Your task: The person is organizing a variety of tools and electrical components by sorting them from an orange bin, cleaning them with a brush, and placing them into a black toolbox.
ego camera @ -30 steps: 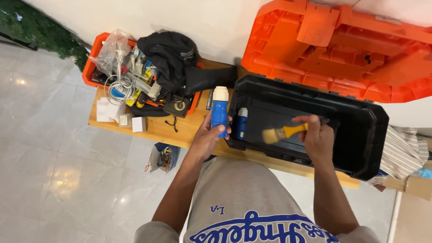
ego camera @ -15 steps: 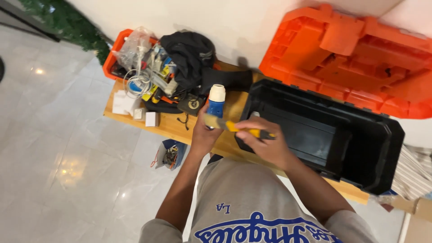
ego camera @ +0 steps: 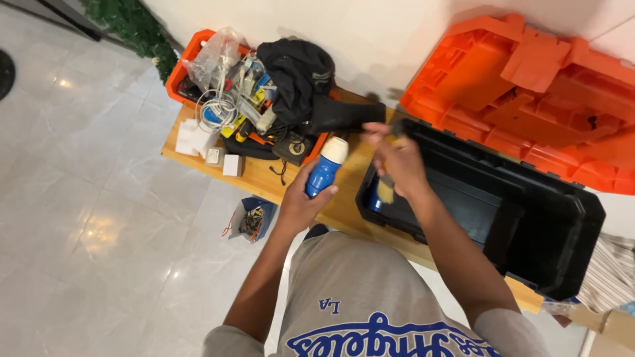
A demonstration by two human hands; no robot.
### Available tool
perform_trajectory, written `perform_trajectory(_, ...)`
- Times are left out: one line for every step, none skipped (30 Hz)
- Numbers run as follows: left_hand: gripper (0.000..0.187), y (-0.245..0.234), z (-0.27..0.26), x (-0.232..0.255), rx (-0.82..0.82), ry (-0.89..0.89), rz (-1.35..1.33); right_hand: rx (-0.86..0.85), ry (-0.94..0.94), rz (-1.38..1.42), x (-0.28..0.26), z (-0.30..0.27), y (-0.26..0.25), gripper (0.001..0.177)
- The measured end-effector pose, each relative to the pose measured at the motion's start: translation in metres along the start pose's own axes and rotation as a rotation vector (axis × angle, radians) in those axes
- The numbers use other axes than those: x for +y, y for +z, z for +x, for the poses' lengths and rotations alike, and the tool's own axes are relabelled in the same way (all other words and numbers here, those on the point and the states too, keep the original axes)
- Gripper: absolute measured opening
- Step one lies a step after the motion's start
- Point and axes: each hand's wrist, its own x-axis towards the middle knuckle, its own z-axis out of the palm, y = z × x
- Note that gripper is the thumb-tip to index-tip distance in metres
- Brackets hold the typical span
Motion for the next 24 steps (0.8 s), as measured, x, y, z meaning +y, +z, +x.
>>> perform_trajectory(0.084,0.000,0.001,0.002,-0.006,0.002,0.001,0.007,-0.001,0.000,-0.010,-0.002,0.000,0.031)
perform_trajectory(0.075,-0.001,0.002,0.004,-0.049,0.090,0.017,-0.244,-0.031,0.010,-0.019,-0.005,0.001,0.042)
perform_trajectory(0.065,-0.002,0.002,0.005,-0.092,0.178,0.032,-0.495,-0.062,0.019,-0.028,-0.008,0.002,0.057)
perform_trajectory(0.065,-0.002,0.002,0.005,-0.093,0.180,0.033,-0.493,-0.064,0.020,-0.014,-0.003,-0.003,0.057)
perform_trajectory(0.065,-0.001,0.002,0.004,-0.024,0.320,0.172,-0.522,-0.070,0.038,0.000,0.001,-0.007,0.056)
perform_trajectory(0.066,-0.001,0.002,0.004,0.048,0.461,0.309,-0.552,-0.078,0.055,0.014,0.006,-0.012,0.055)
perform_trajectory(0.066,0.000,0.007,0.000,0.049,0.464,0.310,-0.552,-0.081,0.055,0.025,0.013,-0.015,0.055)
perform_trajectory(0.066,0.002,0.011,-0.004,0.125,0.560,0.428,-0.527,-0.097,0.038,0.038,0.018,-0.018,0.053)
perform_trajectory(0.066,0.003,0.014,-0.008,0.201,0.656,0.546,-0.502,-0.113,0.022,0.050,0.023,-0.021,0.051)
perform_trajectory(0.066,0.004,0.015,-0.006,0.200,0.658,0.547,-0.501,-0.114,0.023,0.049,0.023,-0.020,0.051)
perform_trajectory(0.066,0.006,0.015,-0.004,0.198,0.654,0.524,-0.489,-0.134,0.009,0.047,0.023,-0.020,0.050)
perform_trajectory(0.067,0.007,0.015,-0.002,0.195,0.648,0.503,-0.477,-0.152,-0.004,0.047,0.023,-0.019,0.049)
perform_trajectory(0.067,0.007,0.010,0.010,0.192,0.648,0.504,-0.475,-0.152,-0.002,0.039,0.019,-0.016,0.049)
perform_trajectory(0.076,0.006,0.007,0.022,0.048,0.377,0.303,-0.317,-0.116,0.005,0.032,0.016,-0.013,0.039)
perform_trajectory(0.086,0.006,0.003,0.035,-0.095,0.105,0.101,-0.160,-0.080,0.012,0.024,0.012,-0.010,0.033)
perform_trajectory(0.086,0.008,0.006,0.033,-0.092,0.107,0.100,-0.162,-0.083,0.011,0.026,0.017,-0.020,0.033)
perform_trajectory(0.083,0.010,0.009,0.031,-0.080,0.037,0.037,-0.020,-0.161,0.048,0.029,0.022,-0.028,0.039)
perform_trajectory(0.081,0.011,0.012,0.029,-0.065,-0.034,-0.028,0.119,-0.236,0.083,0.031,0.027,-0.037,0.050)
perform_trajectory(0.081,0.012,0.010,0.031,-0.060,-0.035,-0.031,0.113,-0.236,0.082,0.021,0.020,-0.043,0.050)
perform_trajectory(0.075,0.014,0.007,0.032,-0.100,-0.033,-0.188,0.120,-0.332,-0.044,0.011,0.011,-0.050,0.057)
perform_trajectory(0.069,0.016,0.004,0.033,-0.139,-0.031,-0.345,0.125,-0.428,-0.172,0.002,0.002,-0.057,0.066)
perform_trajectory(0.069,0.016,0.005,0.030,-0.140,-0.030,-0.346,0.126,-0.428,-0.173,0.007,-0.003,-0.057,0.066)
perform_trajectory(0.071,0.016,0.005,0.028,-0.122,0.007,-0.320,0.065,-0.370,-0.168,0.011,-0.009,-0.058,0.058)
perform_trajectory(0.074,0.015,0.006,0.026,-0.106,0.047,-0.291,0.007,-0.314,-0.162,0.015,-0.014,-0.058,0.051)
